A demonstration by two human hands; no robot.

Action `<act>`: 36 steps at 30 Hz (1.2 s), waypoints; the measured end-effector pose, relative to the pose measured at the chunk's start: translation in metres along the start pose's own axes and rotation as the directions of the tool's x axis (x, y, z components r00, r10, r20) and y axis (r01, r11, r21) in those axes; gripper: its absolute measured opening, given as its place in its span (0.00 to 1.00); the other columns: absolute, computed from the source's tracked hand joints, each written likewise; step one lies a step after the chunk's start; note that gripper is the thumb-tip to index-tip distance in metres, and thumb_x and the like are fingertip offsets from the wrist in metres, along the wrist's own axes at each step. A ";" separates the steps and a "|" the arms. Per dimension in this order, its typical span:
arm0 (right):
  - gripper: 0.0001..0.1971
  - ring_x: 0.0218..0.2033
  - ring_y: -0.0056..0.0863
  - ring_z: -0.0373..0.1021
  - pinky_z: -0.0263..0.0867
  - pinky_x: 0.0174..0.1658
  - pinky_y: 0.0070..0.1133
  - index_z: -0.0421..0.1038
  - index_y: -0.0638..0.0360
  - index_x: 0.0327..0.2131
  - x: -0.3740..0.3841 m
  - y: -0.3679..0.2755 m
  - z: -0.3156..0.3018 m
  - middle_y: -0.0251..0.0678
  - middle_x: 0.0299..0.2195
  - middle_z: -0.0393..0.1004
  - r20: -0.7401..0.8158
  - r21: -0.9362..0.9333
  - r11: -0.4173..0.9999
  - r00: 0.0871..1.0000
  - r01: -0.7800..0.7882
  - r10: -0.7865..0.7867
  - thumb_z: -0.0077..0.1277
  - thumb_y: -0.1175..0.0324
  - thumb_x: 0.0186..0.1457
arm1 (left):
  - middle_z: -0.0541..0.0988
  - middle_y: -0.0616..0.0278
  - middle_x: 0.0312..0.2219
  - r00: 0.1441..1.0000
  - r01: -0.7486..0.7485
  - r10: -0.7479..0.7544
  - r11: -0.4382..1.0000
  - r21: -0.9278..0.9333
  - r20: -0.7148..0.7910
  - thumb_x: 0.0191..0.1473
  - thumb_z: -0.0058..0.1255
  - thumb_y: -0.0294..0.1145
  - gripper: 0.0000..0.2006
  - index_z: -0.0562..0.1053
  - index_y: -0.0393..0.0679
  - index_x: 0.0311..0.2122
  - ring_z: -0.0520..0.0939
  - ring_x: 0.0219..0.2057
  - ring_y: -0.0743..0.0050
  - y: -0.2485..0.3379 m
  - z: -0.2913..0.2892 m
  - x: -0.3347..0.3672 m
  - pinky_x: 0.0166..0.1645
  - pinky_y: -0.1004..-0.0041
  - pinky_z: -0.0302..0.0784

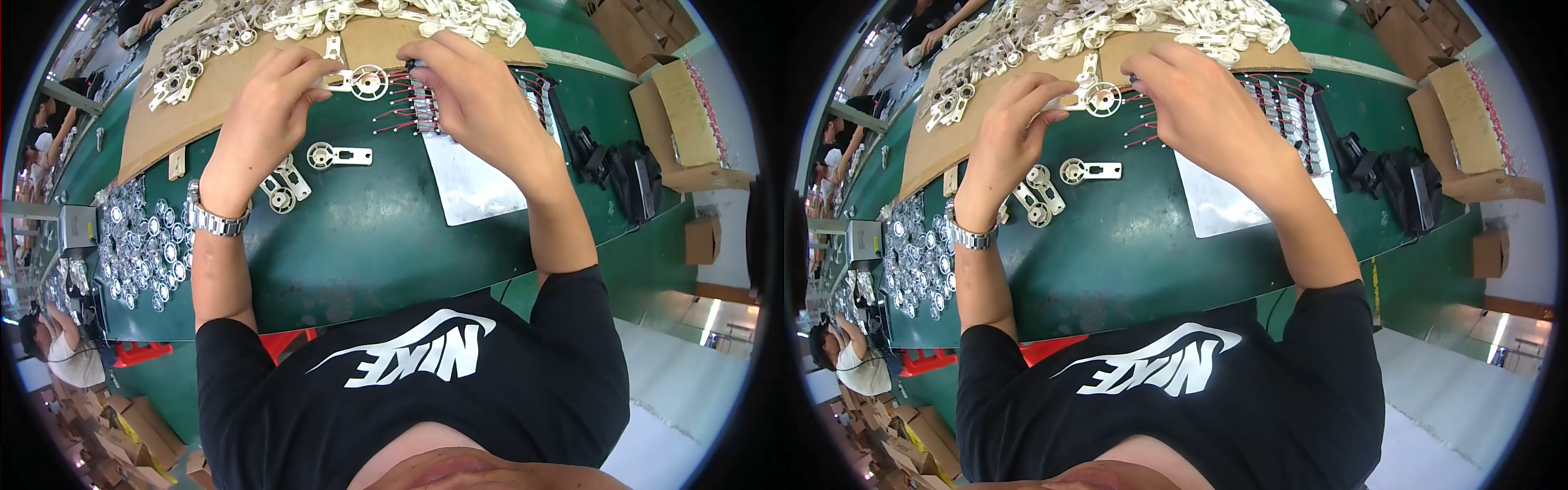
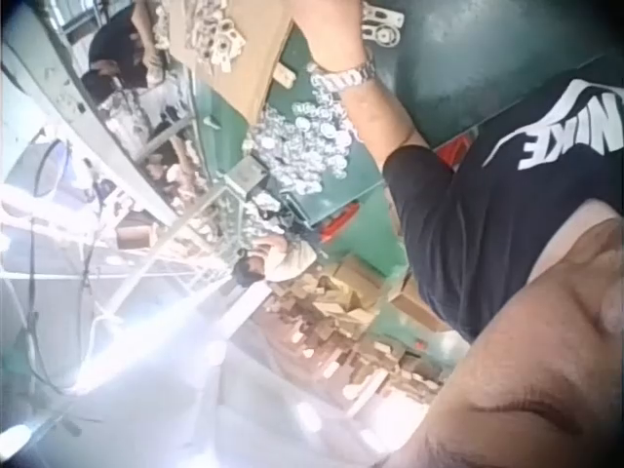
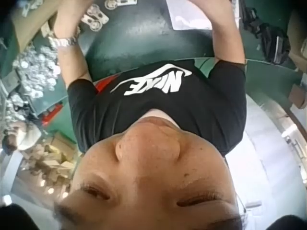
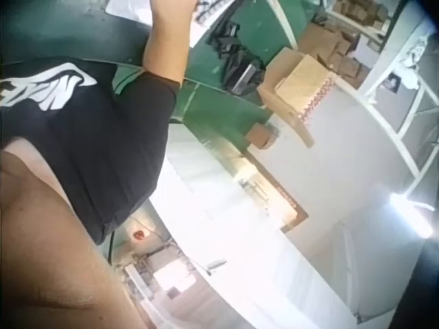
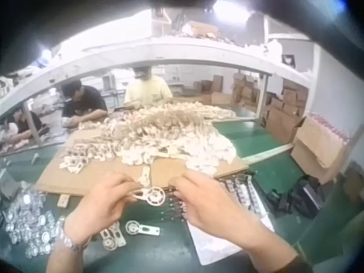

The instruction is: Assembling small electronic components onto white plastic frames at a workbench.

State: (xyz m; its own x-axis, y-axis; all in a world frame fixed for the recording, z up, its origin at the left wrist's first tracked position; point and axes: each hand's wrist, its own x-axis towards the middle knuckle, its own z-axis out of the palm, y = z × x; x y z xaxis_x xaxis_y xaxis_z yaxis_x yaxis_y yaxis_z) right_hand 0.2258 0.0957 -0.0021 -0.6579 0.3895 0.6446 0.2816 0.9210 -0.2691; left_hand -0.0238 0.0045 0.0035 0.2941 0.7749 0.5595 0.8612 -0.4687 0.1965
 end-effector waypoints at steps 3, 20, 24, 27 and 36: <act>0.12 0.38 0.46 0.72 0.68 0.40 0.33 0.72 0.62 0.45 0.004 -0.002 0.000 0.42 0.38 0.73 -0.068 -0.005 1.000 0.998 0.016 -0.016 0.53 0.82 0.56 | 0.78 0.57 0.38 1.000 0.007 -0.007 1.000 0.008 0.015 0.53 0.56 0.20 0.14 0.78 0.42 0.46 0.78 0.44 0.53 0.002 0.004 0.000 0.48 0.60 0.75; 0.17 0.39 0.47 0.71 0.67 0.40 0.35 0.71 0.62 0.43 -0.006 0.004 -0.004 0.42 0.37 0.70 0.114 0.058 0.998 0.994 0.001 -0.008 0.52 0.88 0.49 | 0.78 0.51 0.37 0.995 0.081 -0.075 0.990 -0.118 0.059 0.53 0.55 0.18 0.15 0.78 0.41 0.46 0.78 0.42 0.47 -0.005 0.014 0.001 0.46 0.58 0.74; 0.16 0.39 0.48 0.71 0.66 0.40 0.36 0.71 0.62 0.42 -0.006 0.005 -0.009 0.42 0.37 0.70 0.128 0.073 0.997 0.992 0.010 -0.020 0.53 0.87 0.49 | 0.78 0.51 0.37 0.992 0.105 -0.096 0.986 -0.128 0.080 0.52 0.55 0.17 0.15 0.78 0.41 0.47 0.79 0.42 0.47 -0.002 0.013 0.001 0.47 0.59 0.75; 0.16 0.39 0.48 0.71 0.66 0.40 0.36 0.72 0.62 0.42 -0.007 0.002 -0.011 0.42 0.38 0.70 0.133 0.067 0.998 0.991 0.005 -0.014 0.54 0.86 0.50 | 0.79 0.52 0.38 0.992 0.109 -0.100 0.986 -0.125 0.075 0.53 0.55 0.17 0.15 0.78 0.41 0.47 0.79 0.42 0.47 -0.001 0.014 0.001 0.47 0.59 0.75; 0.19 0.41 0.52 0.70 0.68 0.43 0.40 0.70 0.63 0.43 -0.007 0.003 -0.012 0.46 0.36 0.69 -0.027 -0.040 0.999 1.000 0.006 -0.007 0.51 0.86 0.45 | 0.79 0.52 0.38 0.994 0.065 -0.050 0.985 -0.162 0.098 0.51 0.56 0.15 0.15 0.78 0.39 0.45 0.80 0.41 0.48 0.006 0.013 0.002 0.46 0.61 0.76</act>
State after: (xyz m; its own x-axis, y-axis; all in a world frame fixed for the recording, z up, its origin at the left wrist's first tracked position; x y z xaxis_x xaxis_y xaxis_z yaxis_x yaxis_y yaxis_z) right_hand 0.2390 0.0957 0.0013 -0.6407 0.3828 0.6655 0.3052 0.9224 -0.2367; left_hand -0.0129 0.0086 -0.0044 0.2902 0.8351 0.4673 0.8003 -0.4795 0.3600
